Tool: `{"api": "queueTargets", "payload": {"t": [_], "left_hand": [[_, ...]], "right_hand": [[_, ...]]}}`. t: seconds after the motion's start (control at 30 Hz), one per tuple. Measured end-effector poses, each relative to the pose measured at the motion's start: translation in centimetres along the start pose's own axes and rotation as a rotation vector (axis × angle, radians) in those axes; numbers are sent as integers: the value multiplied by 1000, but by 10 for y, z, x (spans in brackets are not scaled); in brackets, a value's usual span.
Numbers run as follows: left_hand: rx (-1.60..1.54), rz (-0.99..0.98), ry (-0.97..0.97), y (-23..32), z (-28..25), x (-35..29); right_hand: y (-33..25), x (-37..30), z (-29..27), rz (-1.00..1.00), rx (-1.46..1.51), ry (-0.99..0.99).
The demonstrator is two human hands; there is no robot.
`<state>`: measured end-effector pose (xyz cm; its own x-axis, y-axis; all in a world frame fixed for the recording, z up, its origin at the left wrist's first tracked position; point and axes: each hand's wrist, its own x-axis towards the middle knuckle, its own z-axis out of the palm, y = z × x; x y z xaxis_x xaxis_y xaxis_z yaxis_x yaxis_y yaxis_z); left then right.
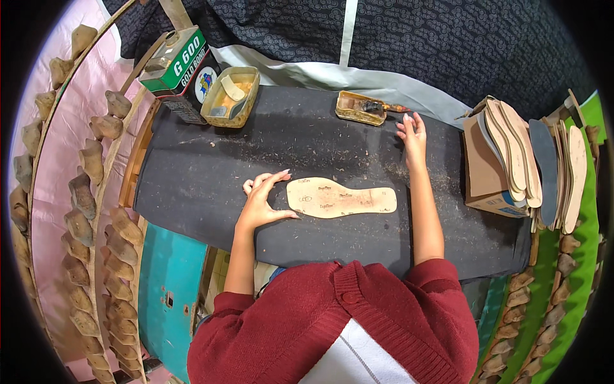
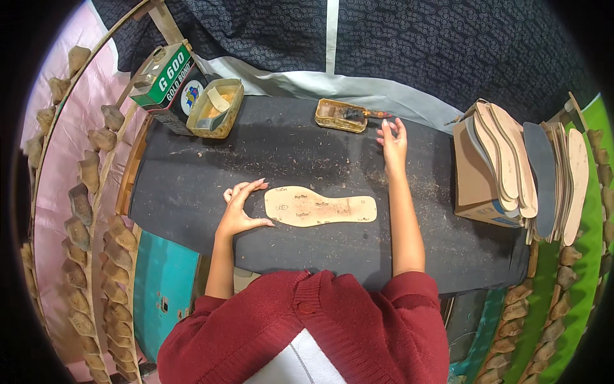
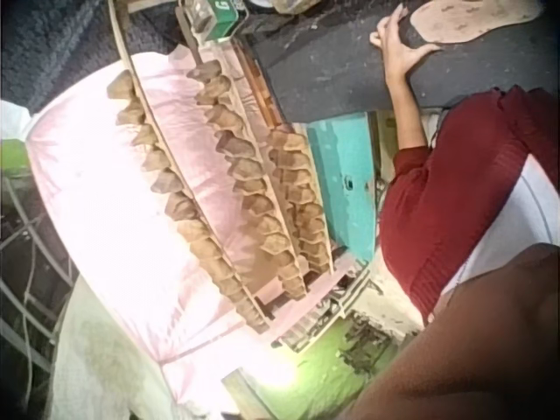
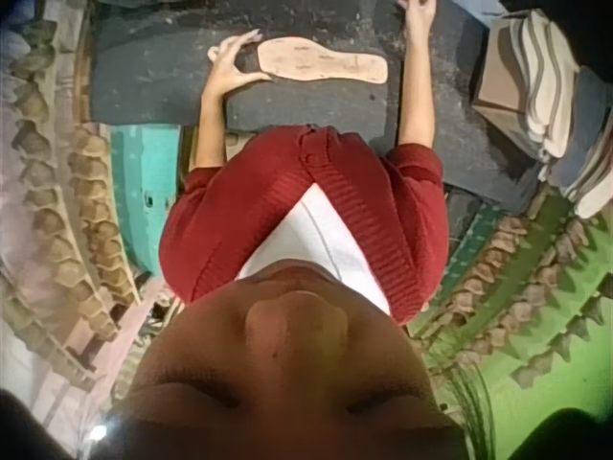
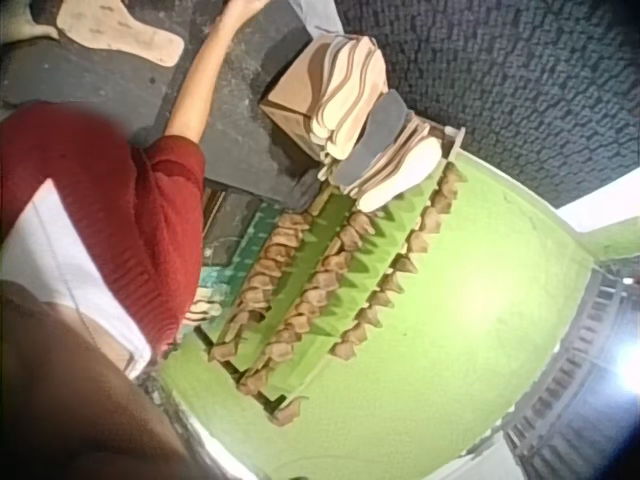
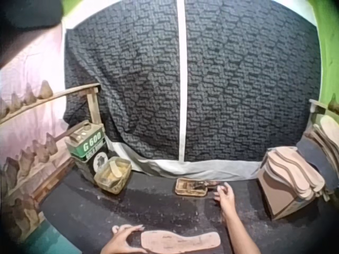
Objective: The person selects a shoe insole from a box, applies adhesive across its surface using a brush, and places it into a basket. They then pick up another insole and apply adhesive to it using the brush.
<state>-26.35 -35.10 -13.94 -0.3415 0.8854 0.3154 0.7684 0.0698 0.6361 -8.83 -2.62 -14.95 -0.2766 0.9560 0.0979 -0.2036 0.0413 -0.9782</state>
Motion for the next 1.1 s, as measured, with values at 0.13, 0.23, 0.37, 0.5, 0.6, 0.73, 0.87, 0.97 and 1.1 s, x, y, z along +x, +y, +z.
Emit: {"api": "queueTargets", "payload": {"t": [0.13, 0.23, 0.37, 0.5, 0.6, 0.73, 0.87, 0.97, 1.1], "left_hand": [[46, -2, -30, -3, 2, -1], [62, 0, -35, -4, 3, -1], [26, 15, -37, -6, 4, -1], [19, 0, -40, -7, 4, -3], [22, 6, -30, -6, 3, -3], [41, 11, -45, -7, 4, -2], [29, 8, -37, -6, 4, -2], [36, 2, -38, -7, 5, -3], [39, 16, -22, -7, 5, -3]], "right_hand": [[8, 16, 14, 40, 231, 35], [15, 27, 20, 96, 298, 126], [19, 38, 22, 233, 414, 120], [9, 37, 30, 115, 345, -4], [-8, 31, 44, -23, 173, -85], [-26, 26, 52, -226, -109, -242], [-43, 23, 54, -337, -157, -348], [-53, 16, 53, -398, -139, -349], [-59, 11, 44, -483, -98, -358]]}}
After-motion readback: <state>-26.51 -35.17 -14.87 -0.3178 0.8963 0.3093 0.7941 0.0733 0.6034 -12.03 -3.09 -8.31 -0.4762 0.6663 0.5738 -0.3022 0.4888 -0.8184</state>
